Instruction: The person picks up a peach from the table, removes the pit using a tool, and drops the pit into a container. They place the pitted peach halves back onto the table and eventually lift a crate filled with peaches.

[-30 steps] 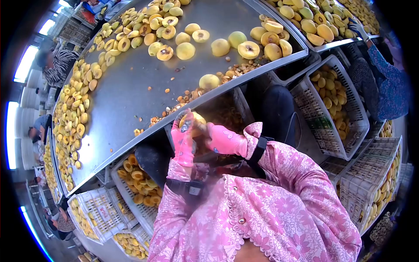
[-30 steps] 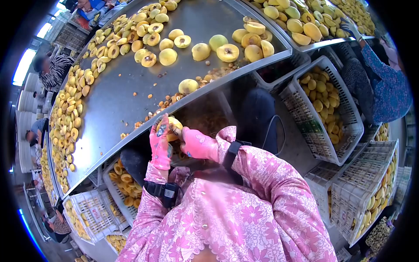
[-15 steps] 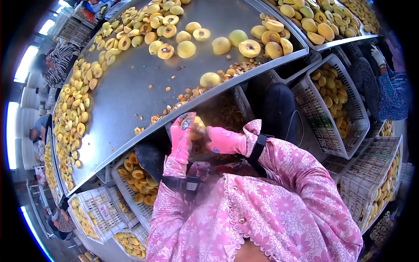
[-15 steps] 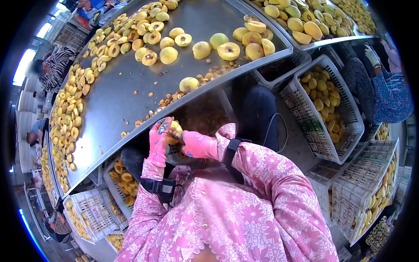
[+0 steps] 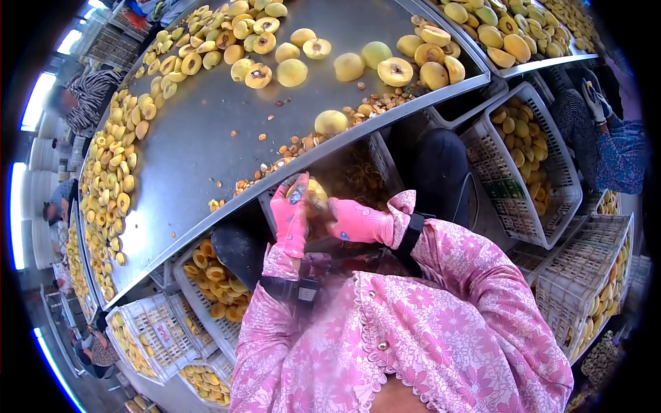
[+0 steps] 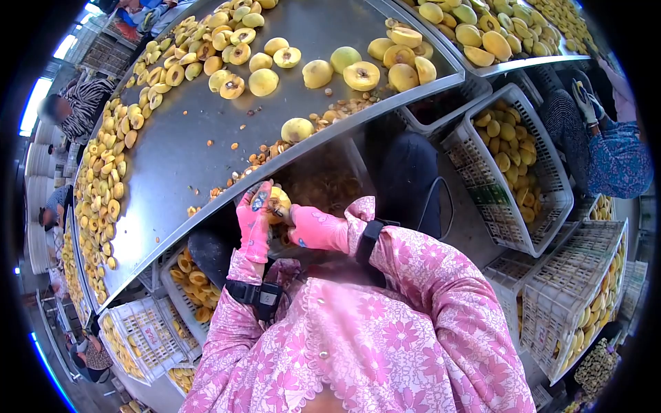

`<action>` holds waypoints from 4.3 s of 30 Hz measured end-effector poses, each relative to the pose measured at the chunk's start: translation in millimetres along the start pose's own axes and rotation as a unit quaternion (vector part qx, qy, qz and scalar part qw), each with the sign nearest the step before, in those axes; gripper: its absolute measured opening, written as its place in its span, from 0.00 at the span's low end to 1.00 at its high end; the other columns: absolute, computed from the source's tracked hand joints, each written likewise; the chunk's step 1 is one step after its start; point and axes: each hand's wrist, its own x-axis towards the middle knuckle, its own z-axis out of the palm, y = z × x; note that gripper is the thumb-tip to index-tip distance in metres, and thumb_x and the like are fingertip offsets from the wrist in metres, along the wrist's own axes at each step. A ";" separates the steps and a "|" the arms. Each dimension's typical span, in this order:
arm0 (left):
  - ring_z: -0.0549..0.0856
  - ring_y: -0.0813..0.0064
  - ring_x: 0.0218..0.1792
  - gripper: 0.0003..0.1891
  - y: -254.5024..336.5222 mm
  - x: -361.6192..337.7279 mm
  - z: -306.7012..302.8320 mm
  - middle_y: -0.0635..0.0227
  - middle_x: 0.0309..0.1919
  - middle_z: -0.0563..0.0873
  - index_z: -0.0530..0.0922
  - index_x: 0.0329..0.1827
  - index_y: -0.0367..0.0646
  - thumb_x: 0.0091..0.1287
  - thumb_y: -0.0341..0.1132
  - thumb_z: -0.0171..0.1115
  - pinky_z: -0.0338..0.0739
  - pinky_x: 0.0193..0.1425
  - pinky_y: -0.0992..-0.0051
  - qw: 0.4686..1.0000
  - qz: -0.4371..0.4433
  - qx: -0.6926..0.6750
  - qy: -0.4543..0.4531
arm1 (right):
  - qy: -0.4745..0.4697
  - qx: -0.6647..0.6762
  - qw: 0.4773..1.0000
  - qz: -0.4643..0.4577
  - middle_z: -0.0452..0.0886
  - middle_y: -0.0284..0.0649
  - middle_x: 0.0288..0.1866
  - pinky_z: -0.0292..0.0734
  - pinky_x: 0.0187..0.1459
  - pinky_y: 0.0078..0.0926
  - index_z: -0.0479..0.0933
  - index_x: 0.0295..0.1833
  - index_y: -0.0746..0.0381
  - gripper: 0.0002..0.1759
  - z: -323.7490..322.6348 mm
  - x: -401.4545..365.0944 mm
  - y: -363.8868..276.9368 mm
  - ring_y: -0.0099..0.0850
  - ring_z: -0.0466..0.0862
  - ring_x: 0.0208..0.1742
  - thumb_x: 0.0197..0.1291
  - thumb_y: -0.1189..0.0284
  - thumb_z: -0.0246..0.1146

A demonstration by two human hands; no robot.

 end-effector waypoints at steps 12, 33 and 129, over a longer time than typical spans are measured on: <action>0.85 0.72 0.35 0.14 -17.9 -8.4 12.0 0.61 0.41 0.85 0.79 0.48 0.38 0.66 0.39 0.62 0.82 0.38 0.73 0.997 0.023 -0.069 0.027 | -0.085 0.279 0.940 0.178 0.69 0.34 0.23 0.64 0.17 0.23 0.66 0.36 0.61 0.06 -9.0 -32.2 -61.7 0.23 0.67 0.16 0.60 0.71 0.55; 0.84 0.60 0.42 0.18 38.4 -39.6 -44.1 0.59 0.46 0.82 0.72 0.54 0.43 0.71 0.46 0.51 0.83 0.37 0.57 0.984 -0.016 -0.179 -0.001 | -0.085 0.286 0.950 0.090 0.69 0.29 0.21 0.62 0.19 0.16 0.68 0.39 0.60 0.06 -9.9 -56.3 -62.8 0.17 0.68 0.18 0.62 0.69 0.57; 0.85 0.66 0.38 0.21 25.2 -30.3 15.2 0.56 0.42 0.84 0.76 0.51 0.35 0.69 0.46 0.55 0.83 0.41 0.69 0.978 -0.056 -0.064 -0.189 | -0.196 0.447 0.866 0.111 0.69 0.27 0.20 0.59 0.17 0.16 0.67 0.29 0.58 0.08 -22.8 -73.7 -68.8 0.19 0.67 0.16 0.61 0.70 0.56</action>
